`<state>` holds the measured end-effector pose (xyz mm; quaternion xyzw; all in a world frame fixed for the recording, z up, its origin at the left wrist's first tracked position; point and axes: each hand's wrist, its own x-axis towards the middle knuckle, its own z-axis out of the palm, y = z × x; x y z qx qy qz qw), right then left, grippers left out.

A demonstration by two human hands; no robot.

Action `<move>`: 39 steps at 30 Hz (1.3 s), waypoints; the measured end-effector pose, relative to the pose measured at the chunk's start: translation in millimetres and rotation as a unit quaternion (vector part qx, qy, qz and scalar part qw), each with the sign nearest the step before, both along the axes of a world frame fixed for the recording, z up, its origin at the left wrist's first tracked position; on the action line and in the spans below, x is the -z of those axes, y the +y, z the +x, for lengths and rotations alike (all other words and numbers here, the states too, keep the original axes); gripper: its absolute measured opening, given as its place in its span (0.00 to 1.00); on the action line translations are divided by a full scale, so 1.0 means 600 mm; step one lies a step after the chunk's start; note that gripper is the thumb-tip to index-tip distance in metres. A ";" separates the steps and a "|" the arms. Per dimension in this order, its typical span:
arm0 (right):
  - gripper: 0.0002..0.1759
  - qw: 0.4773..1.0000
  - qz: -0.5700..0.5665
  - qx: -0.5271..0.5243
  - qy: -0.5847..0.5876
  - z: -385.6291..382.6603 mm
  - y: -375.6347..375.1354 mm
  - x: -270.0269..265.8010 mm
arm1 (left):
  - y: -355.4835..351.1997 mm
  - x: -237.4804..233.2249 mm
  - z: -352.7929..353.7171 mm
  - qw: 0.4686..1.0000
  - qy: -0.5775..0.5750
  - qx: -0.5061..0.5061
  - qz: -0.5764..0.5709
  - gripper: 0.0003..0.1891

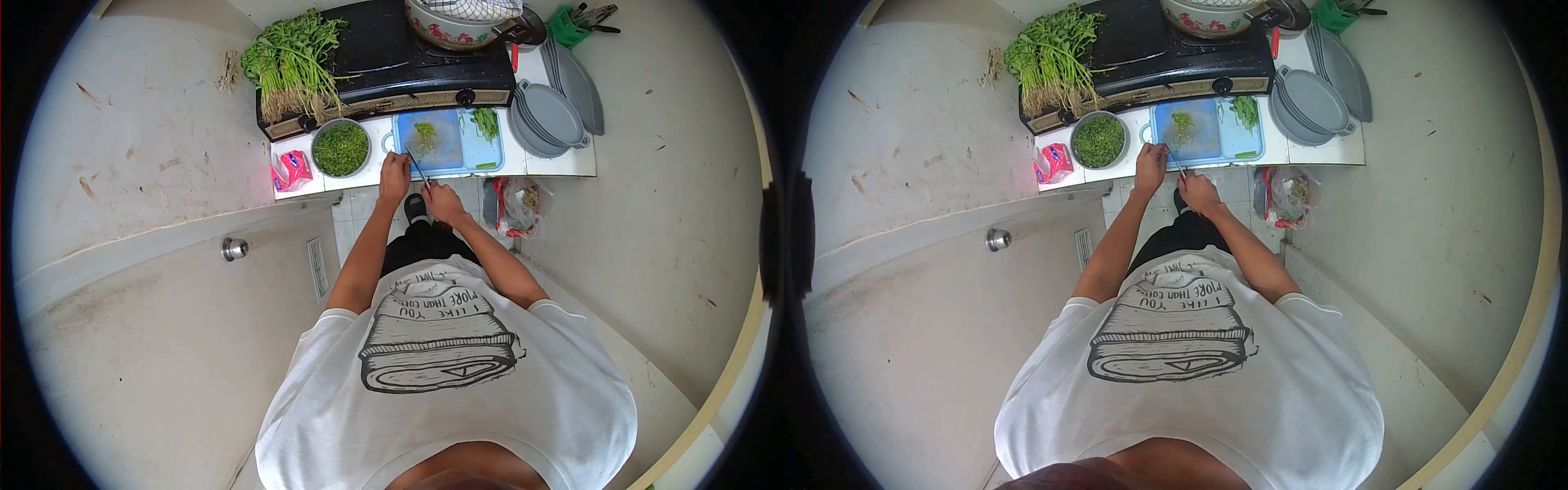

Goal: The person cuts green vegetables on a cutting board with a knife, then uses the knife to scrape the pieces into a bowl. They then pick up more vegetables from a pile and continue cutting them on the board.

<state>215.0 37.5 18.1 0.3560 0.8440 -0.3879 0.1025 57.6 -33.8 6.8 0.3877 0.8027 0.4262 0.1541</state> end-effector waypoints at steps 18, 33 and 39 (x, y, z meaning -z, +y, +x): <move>0.28 1.000 0.007 0.019 -0.003 -0.027 -0.009 -0.006 | -0.001 -0.003 0.006 0.999 0.027 0.000 -0.022 0.05; 0.27 1.000 0.018 -0.004 0.001 -0.015 0.007 0.004 | -0.003 0.007 -0.003 0.994 0.097 0.041 -0.002 0.05; 0.26 1.000 0.001 0.012 -0.007 -0.007 0.012 0.006 | -0.003 0.000 -0.006 0.997 0.059 0.042 -0.026 0.04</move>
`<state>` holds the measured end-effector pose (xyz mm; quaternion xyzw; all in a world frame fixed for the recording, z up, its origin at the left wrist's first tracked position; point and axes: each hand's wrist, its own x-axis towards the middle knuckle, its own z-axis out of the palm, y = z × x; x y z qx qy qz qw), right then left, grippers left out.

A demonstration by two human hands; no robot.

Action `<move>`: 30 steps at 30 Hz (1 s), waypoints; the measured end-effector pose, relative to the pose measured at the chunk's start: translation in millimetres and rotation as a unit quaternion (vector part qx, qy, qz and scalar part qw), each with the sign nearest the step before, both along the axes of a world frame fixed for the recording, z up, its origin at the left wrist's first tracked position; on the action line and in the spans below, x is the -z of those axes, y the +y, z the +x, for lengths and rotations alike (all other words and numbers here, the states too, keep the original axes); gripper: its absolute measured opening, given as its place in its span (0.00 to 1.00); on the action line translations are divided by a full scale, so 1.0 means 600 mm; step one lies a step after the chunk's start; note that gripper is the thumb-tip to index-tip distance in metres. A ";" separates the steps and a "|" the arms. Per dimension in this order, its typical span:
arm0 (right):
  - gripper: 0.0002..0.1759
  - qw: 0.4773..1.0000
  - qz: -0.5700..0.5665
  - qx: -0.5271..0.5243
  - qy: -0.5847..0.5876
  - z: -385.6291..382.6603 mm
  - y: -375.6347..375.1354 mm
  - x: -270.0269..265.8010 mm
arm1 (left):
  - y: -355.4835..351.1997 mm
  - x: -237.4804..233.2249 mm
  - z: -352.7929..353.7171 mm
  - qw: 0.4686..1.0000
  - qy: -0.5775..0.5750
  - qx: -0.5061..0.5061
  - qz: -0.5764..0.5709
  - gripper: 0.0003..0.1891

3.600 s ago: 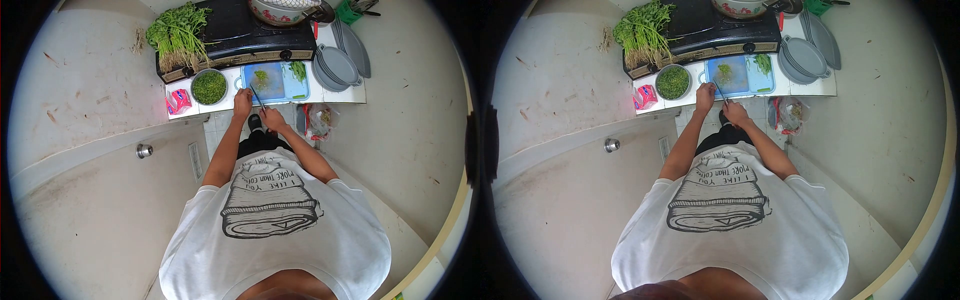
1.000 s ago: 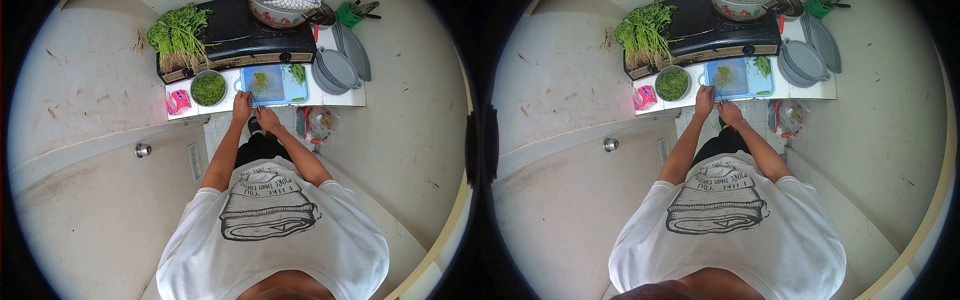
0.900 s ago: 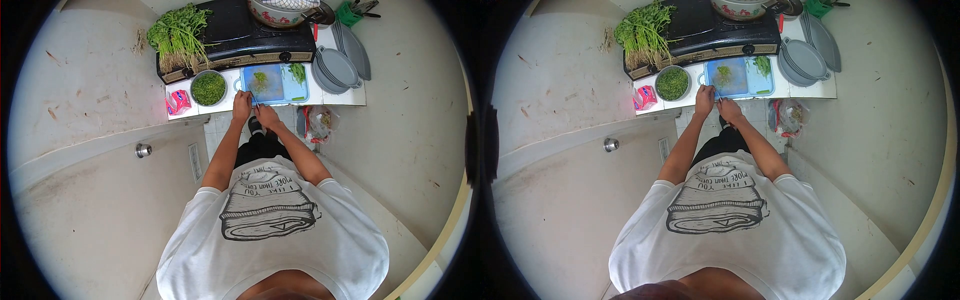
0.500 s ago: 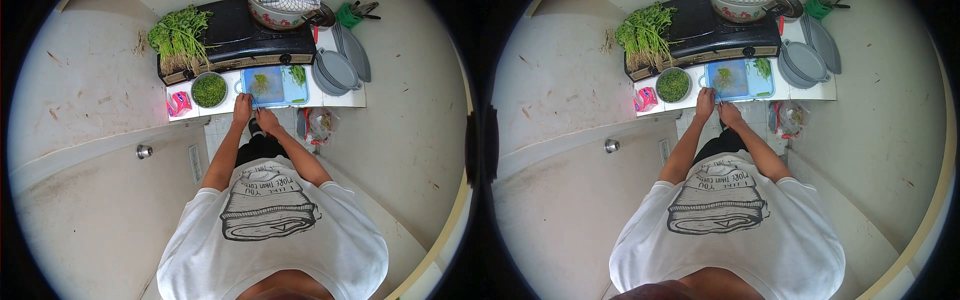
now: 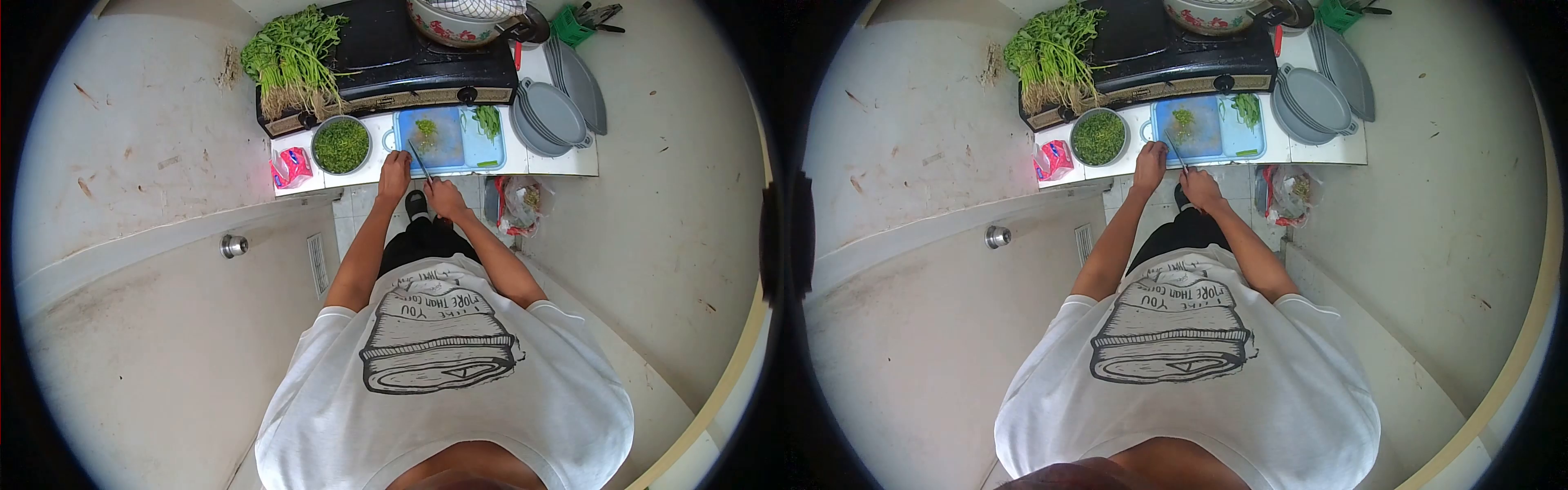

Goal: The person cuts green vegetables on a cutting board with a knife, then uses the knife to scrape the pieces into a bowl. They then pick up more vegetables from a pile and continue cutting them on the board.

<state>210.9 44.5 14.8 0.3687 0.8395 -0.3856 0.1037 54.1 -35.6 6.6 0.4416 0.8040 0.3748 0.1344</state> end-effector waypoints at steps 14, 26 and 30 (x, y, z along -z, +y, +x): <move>0.25 1.000 0.008 -0.007 0.018 0.000 -0.007 0.004 | 0.003 0.000 -0.007 0.999 -0.043 -0.007 0.009 0.05; 0.25 0.999 0.028 0.001 0.039 -0.033 -0.010 -0.007 | 0.004 -0.007 0.001 0.997 -0.066 -0.026 0.009 0.06; 0.26 0.999 0.032 0.004 0.036 -0.037 -0.014 0.000 | 0.003 -0.005 0.002 0.999 -0.033 -0.015 0.010 0.06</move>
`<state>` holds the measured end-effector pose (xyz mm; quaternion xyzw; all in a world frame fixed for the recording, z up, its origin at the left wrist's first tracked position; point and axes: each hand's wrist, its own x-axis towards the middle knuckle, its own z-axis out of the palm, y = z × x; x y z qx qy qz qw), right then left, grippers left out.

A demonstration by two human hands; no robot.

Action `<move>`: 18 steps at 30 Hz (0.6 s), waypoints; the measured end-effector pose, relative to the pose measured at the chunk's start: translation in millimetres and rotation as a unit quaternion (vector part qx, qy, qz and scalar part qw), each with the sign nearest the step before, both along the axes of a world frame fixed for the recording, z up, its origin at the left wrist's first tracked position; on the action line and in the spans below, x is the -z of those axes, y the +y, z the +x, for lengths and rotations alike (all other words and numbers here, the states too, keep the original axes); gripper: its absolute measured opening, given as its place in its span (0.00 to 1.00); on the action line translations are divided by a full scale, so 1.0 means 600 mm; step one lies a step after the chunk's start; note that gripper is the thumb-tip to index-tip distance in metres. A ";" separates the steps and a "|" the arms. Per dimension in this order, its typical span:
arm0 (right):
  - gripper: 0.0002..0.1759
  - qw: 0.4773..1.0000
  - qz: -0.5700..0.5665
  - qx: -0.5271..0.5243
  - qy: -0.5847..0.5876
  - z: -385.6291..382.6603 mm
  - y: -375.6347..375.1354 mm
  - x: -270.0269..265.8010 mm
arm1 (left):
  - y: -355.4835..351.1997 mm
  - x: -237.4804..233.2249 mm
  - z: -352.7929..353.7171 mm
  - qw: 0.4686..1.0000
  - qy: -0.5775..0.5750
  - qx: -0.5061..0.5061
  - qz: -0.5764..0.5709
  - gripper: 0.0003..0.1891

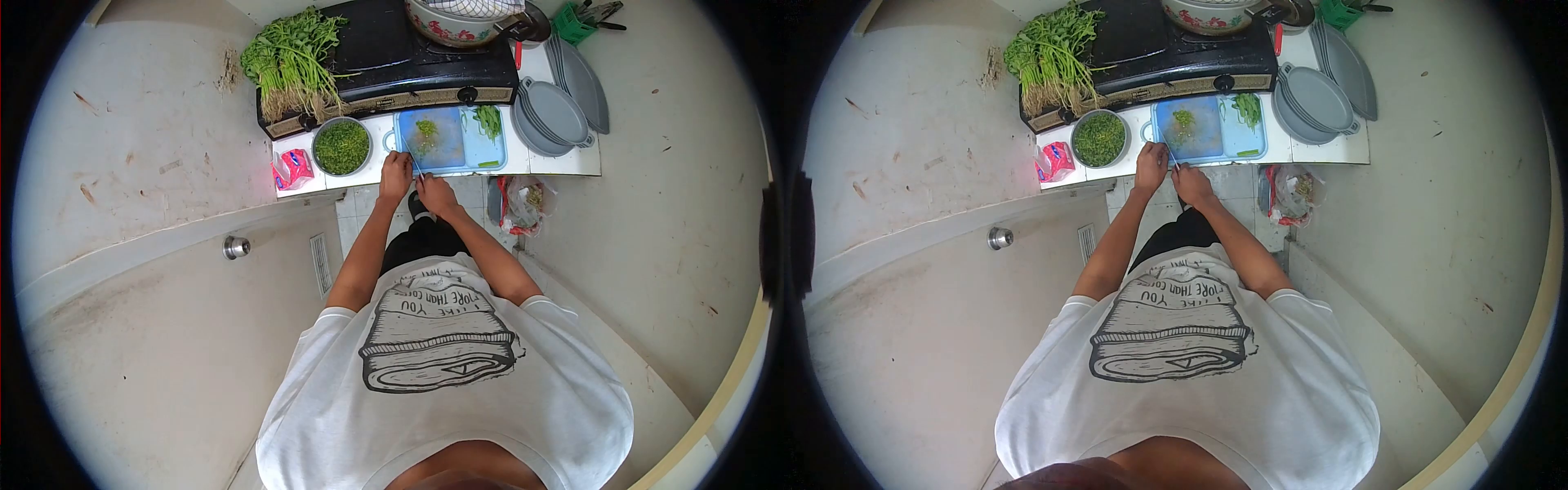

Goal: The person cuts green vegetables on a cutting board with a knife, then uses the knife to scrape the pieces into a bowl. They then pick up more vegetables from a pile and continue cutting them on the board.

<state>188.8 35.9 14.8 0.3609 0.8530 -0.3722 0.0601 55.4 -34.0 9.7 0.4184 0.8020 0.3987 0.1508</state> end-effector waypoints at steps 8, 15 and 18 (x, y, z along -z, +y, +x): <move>0.26 1.000 -0.020 -0.007 -0.018 0.027 -0.010 -0.013 | 0.000 0.004 0.000 1.000 0.025 0.003 0.001 0.05; 0.25 1.000 -0.022 0.000 -0.008 -0.005 0.004 -0.016 | -0.001 0.010 0.004 1.000 0.009 -0.013 0.001 0.05; 0.25 1.000 -0.010 -0.005 -0.021 0.012 -0.009 -0.018 | -0.001 0.008 0.004 1.000 0.012 -0.014 -0.003 0.05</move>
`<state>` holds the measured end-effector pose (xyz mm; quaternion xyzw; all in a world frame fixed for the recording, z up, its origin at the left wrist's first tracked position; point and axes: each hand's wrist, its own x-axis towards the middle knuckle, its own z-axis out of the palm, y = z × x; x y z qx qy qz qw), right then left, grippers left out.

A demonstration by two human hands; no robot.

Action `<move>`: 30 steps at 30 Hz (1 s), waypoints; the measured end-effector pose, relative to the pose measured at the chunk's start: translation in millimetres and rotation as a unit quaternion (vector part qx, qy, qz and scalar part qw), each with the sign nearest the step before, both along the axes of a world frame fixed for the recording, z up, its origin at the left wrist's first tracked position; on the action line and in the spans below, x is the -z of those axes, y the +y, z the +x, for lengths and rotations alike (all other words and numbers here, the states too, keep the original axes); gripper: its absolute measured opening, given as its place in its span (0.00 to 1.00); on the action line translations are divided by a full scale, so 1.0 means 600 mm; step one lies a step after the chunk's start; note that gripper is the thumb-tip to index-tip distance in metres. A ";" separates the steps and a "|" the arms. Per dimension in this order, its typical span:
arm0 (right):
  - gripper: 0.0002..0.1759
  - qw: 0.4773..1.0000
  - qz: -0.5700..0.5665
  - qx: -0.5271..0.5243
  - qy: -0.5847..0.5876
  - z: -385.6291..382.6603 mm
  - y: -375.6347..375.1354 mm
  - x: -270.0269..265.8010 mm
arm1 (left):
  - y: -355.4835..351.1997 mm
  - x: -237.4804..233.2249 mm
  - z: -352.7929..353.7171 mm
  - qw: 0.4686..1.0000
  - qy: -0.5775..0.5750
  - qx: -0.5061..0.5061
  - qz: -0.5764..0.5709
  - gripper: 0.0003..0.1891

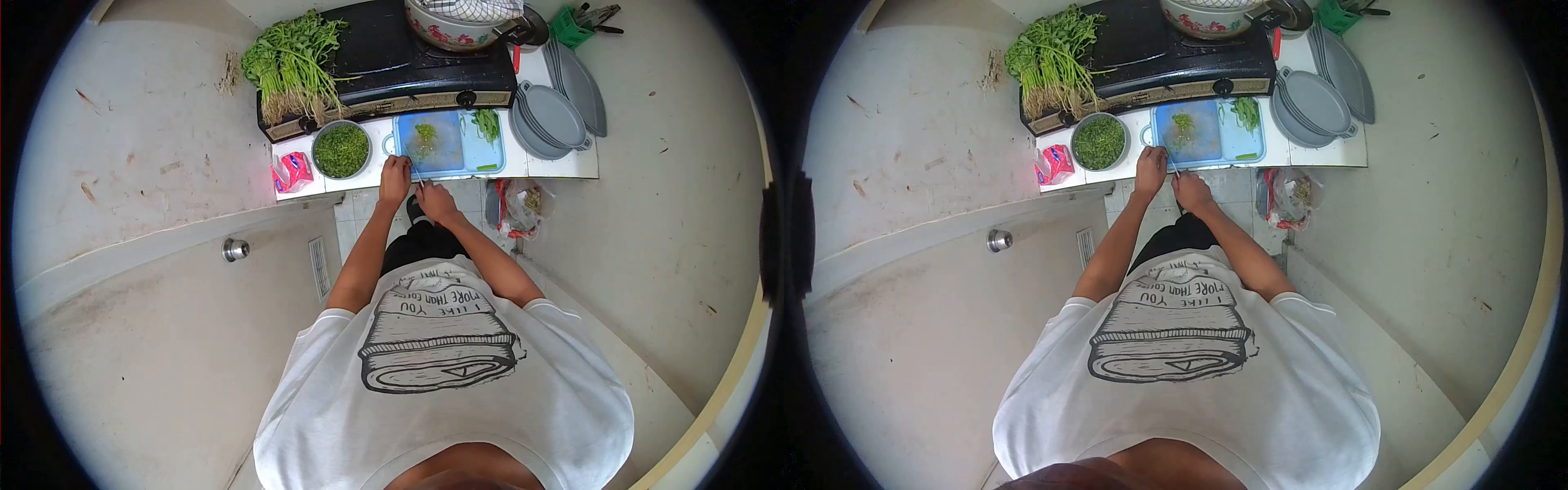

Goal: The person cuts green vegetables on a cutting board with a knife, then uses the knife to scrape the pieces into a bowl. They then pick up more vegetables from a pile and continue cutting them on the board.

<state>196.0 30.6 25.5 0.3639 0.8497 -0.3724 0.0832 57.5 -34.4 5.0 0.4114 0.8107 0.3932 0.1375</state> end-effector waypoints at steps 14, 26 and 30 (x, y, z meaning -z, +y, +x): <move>0.27 1.000 0.000 0.010 -0.015 -0.028 0.028 -0.011 | -0.003 0.016 -0.001 0.999 0.031 0.013 0.022 0.05; 0.27 1.000 -0.008 0.001 -0.006 -0.002 0.005 -0.013 | -0.002 0.006 -0.004 0.999 0.049 0.022 0.009 0.03; 0.26 1.000 -0.001 -0.017 0.017 -0.021 0.019 0.017 | -0.002 -0.003 -0.004 0.998 0.058 0.022 -0.011 0.04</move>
